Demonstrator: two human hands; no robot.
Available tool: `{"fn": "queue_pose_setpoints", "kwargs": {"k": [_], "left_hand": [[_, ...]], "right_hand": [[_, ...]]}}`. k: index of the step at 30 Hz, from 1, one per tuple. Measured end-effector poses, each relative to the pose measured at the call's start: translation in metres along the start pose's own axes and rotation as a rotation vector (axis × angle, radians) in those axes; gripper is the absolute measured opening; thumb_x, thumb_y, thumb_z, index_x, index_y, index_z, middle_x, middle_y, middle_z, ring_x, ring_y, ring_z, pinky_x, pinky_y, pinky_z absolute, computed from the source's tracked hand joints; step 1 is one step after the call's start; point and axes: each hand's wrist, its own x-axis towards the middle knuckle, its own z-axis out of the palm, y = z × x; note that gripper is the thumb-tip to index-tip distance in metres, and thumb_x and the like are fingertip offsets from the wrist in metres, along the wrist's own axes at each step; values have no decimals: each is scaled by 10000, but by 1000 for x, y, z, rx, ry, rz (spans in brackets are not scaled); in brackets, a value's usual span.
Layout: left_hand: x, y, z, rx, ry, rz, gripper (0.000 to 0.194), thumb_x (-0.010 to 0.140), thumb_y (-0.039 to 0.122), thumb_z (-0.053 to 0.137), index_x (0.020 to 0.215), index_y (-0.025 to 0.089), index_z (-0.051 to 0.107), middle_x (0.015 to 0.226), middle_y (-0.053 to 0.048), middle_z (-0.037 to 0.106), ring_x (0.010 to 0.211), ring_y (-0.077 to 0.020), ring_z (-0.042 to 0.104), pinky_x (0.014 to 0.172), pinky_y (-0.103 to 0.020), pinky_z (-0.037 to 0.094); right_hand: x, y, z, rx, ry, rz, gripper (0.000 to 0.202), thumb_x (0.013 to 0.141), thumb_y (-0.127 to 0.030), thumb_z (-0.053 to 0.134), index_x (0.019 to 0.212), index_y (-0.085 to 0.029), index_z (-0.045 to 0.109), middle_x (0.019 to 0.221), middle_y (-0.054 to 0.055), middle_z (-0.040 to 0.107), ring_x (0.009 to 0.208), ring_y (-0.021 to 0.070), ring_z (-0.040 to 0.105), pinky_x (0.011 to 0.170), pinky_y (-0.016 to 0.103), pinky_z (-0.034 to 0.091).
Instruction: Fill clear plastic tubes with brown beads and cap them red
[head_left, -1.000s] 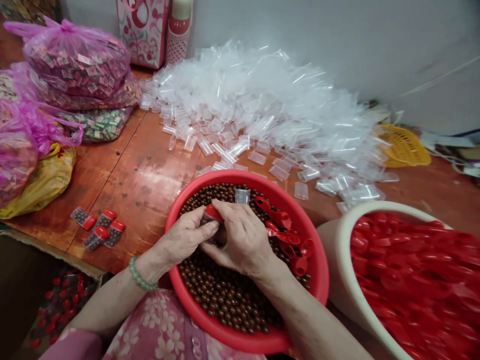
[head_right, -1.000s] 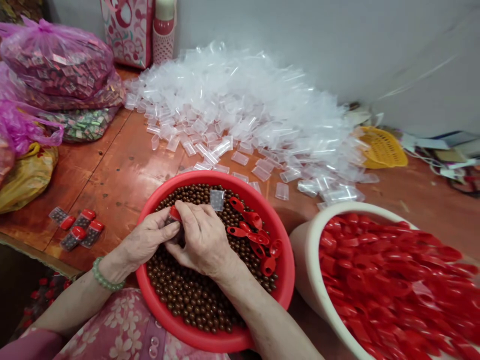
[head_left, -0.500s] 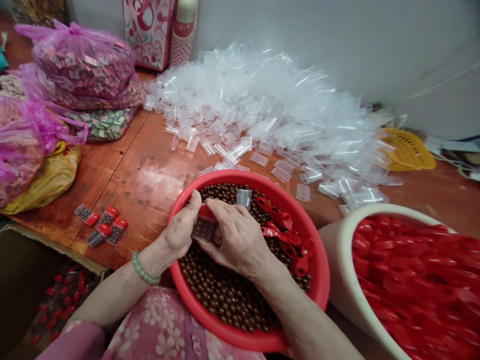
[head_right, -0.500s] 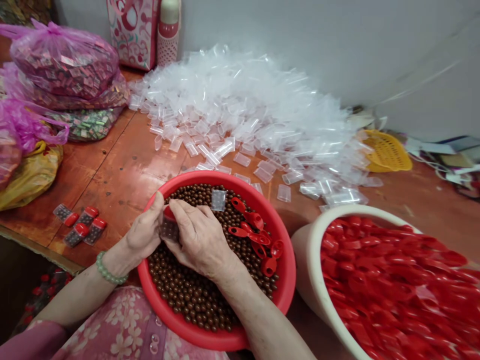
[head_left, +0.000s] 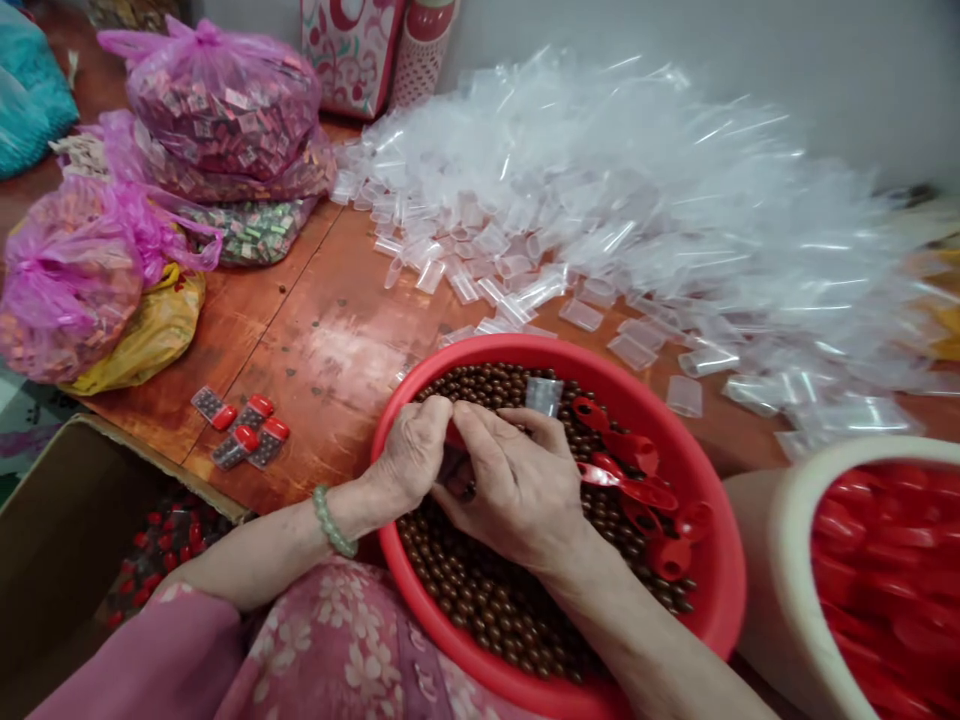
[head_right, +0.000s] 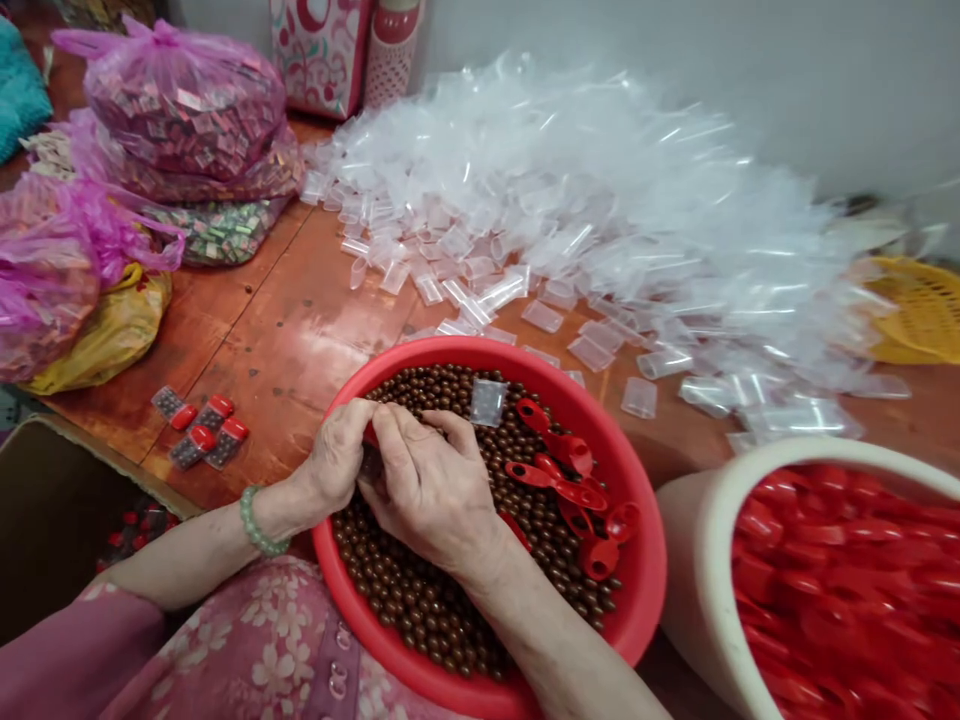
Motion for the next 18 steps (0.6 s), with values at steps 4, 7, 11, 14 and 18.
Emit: {"fn": "queue_pose_setpoints", "kwargs": {"k": [4, 7, 11, 14, 18], "left_hand": [[-5, 1, -7, 269, 161, 211, 245, 891, 297, 425, 717, 218, 578, 782, -67, 626, 887, -224, 571, 834, -352, 480], [-17, 10, -23, 354, 115, 324, 320, 918, 356, 370, 875, 203, 648, 785, -69, 657, 835, -215, 606, 790, -344, 492], [-22, 20, -68, 650, 222, 399, 422, 951, 378, 293, 939, 174, 663, 753, -50, 666, 690, -176, 613, 685, -301, 465], [-14, 16, -103, 1182, 457, 363, 398, 937, 373, 327, 908, 159, 661, 793, -82, 692, 759, -222, 642, 713, -322, 442], [-10, 4, -137, 1640, 500, 192, 436, 947, 388, 299, 972, 131, 651, 882, -146, 707, 807, -282, 654, 699, -352, 435]], "right_hand": [[6, -4, -1, 75, -21, 11, 738, 863, -190, 588, 1491, -140, 203, 1193, 199, 662, 1041, 289, 660, 803, 423, 524], [9, 2, -12, 196, -77, 21, 706, 875, -175, 598, 1487, -183, 245, 1293, 197, 598, 1141, 289, 613, 837, 418, 545], [-2, 32, -34, 131, -105, 330, 349, 897, -276, 600, 1236, -206, 556, 1078, 129, 685, 1000, 280, 658, 858, 443, 545], [-18, 55, -44, -8, -112, 625, 208, 893, -381, 597, 966, -190, 631, 879, 98, 693, 826, 263, 664, 747, 412, 538], [-25, 66, -40, -47, -194, 834, 314, 826, -476, 669, 927, -189, 594, 856, 79, 701, 750, 244, 662, 648, 351, 504]]}}
